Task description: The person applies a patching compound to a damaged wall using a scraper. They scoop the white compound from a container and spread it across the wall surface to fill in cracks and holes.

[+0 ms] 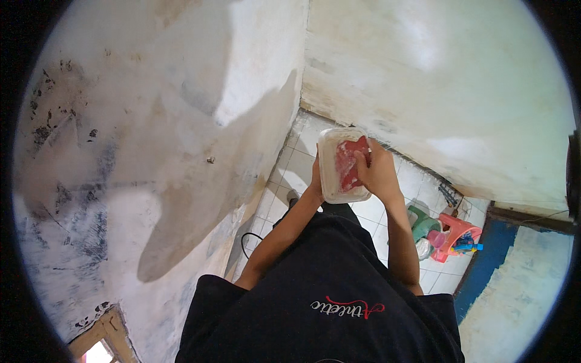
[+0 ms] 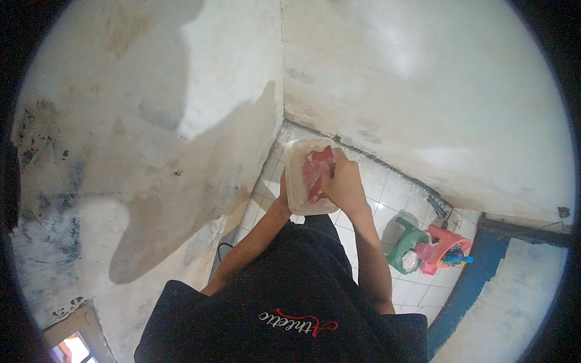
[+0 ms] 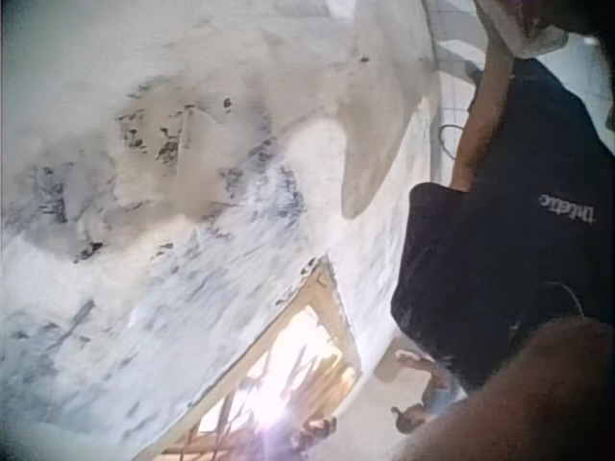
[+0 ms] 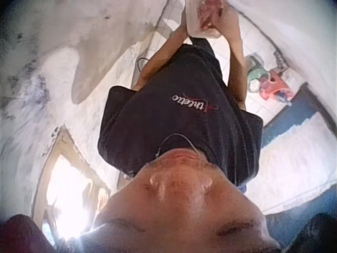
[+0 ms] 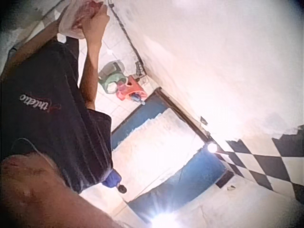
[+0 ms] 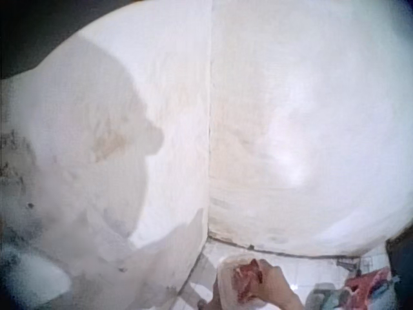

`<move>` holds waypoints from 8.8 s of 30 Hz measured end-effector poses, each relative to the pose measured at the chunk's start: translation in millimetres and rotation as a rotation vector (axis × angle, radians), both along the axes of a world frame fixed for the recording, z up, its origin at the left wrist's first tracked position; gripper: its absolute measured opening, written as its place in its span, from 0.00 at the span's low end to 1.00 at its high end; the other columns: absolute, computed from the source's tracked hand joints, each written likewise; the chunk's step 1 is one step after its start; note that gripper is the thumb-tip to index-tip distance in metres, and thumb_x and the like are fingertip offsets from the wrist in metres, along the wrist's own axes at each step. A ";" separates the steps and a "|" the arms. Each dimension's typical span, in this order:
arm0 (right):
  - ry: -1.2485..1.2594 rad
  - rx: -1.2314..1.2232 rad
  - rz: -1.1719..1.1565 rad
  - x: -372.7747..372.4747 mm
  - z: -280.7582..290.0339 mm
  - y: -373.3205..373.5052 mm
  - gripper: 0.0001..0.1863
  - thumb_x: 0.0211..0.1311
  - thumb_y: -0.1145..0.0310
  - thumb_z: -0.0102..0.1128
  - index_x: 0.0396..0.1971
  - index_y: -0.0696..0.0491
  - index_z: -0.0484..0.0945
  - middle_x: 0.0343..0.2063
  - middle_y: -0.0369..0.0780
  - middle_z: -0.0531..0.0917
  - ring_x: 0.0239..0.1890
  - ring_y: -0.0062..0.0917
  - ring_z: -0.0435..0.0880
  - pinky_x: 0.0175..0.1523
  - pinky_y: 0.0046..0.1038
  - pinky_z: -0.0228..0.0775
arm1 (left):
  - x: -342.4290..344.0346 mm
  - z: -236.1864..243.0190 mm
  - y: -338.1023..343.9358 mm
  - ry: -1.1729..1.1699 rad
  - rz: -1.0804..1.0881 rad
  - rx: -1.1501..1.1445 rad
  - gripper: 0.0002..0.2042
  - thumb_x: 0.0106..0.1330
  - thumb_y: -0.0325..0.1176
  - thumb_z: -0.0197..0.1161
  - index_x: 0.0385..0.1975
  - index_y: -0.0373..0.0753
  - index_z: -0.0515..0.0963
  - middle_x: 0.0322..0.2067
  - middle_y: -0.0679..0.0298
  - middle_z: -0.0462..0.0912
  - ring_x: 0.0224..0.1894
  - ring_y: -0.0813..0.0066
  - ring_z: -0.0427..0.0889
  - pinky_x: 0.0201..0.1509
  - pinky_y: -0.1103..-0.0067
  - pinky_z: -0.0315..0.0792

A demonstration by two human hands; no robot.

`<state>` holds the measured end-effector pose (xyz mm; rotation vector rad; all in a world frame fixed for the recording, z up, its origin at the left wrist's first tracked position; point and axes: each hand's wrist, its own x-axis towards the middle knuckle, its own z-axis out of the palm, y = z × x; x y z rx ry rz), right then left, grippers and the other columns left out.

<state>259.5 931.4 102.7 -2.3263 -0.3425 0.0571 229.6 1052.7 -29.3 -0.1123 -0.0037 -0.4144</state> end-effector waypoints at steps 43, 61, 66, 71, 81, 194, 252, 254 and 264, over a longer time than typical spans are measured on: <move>0.203 0.096 0.030 -3.5 -34.1 44.1 0.09 0.62 0.75 0.59 0.38 0.63 0.73 0.21 0.53 0.81 0.21 0.36 0.84 0.27 0.35 0.71 | -25.1 -20.0 55.2 -0.002 0.185 0.133 0.33 0.71 0.58 0.41 0.66 0.39 0.63 0.60 0.52 0.72 0.59 0.54 0.74 0.64 0.58 0.69; 0.896 0.916 0.128 1.5 -1.6 30.6 0.19 0.67 0.68 0.59 0.52 0.64 0.71 0.37 0.42 0.82 0.37 0.24 0.84 0.37 0.28 0.79 | -23.6 7.2 102.3 -0.018 0.329 0.208 0.39 0.70 0.67 0.37 0.67 0.39 0.61 0.60 0.53 0.72 0.59 0.56 0.76 0.62 0.62 0.73; 0.937 1.017 0.044 5.5 54.2 100.2 0.10 0.68 0.69 0.58 0.37 0.63 0.76 0.23 0.36 0.79 0.18 0.15 0.72 0.32 0.24 0.76 | -30.5 -8.0 106.8 -0.103 0.332 0.300 0.36 0.69 0.64 0.42 0.66 0.41 0.63 0.58 0.55 0.74 0.57 0.56 0.77 0.60 0.60 0.74; 0.927 1.075 0.137 18.1 115.0 157.9 0.10 0.67 0.72 0.53 0.36 0.66 0.75 0.26 0.44 0.80 0.29 0.30 0.83 0.39 0.32 0.82 | -42.2 -26.8 92.0 0.046 0.237 0.088 0.36 0.69 0.65 0.42 0.66 0.43 0.64 0.58 0.56 0.75 0.57 0.55 0.77 0.59 0.57 0.74; 0.884 0.984 0.460 50.1 219.1 203.3 0.12 0.65 0.77 0.49 0.33 0.74 0.72 0.32 0.55 0.82 0.35 0.44 0.86 0.44 0.38 0.85 | -38.3 -9.1 73.7 -0.033 0.089 0.017 0.37 0.69 0.66 0.41 0.67 0.43 0.63 0.60 0.54 0.73 0.59 0.53 0.75 0.61 0.54 0.72; 0.818 0.995 0.191 35.8 112.3 197.5 0.11 0.67 0.77 0.48 0.33 0.72 0.74 0.29 0.50 0.83 0.31 0.39 0.86 0.38 0.37 0.86 | -42.6 -18.9 56.0 -0.044 0.099 0.144 0.36 0.72 0.64 0.35 0.68 0.41 0.60 0.62 0.54 0.70 0.61 0.53 0.74 0.63 0.55 0.70; 0.425 0.896 0.019 37.2 90.0 145.8 0.09 0.64 0.76 0.53 0.29 0.67 0.79 0.24 0.44 0.83 0.23 0.22 0.82 0.26 0.24 0.72 | -33.2 -42.5 49.5 0.065 0.114 0.354 0.35 0.71 0.63 0.37 0.68 0.41 0.61 0.62 0.53 0.70 0.61 0.54 0.74 0.63 0.55 0.70; 0.376 0.781 0.075 26.4 86.3 136.5 0.10 0.65 0.76 0.51 0.31 0.65 0.81 0.23 0.43 0.84 0.21 0.22 0.81 0.25 0.25 0.72 | -31.2 -33.4 52.7 0.057 0.099 0.324 0.35 0.71 0.62 0.38 0.68 0.41 0.61 0.62 0.52 0.70 0.61 0.54 0.74 0.63 0.55 0.70; 0.661 0.927 0.207 21.9 58.1 208.7 0.12 0.65 0.75 0.50 0.31 0.70 0.78 0.23 0.48 0.82 0.23 0.33 0.84 0.30 0.32 0.82 | -24.3 -29.2 57.1 0.050 0.055 0.233 0.35 0.70 0.61 0.42 0.67 0.41 0.61 0.61 0.51 0.71 0.60 0.54 0.74 0.63 0.55 0.70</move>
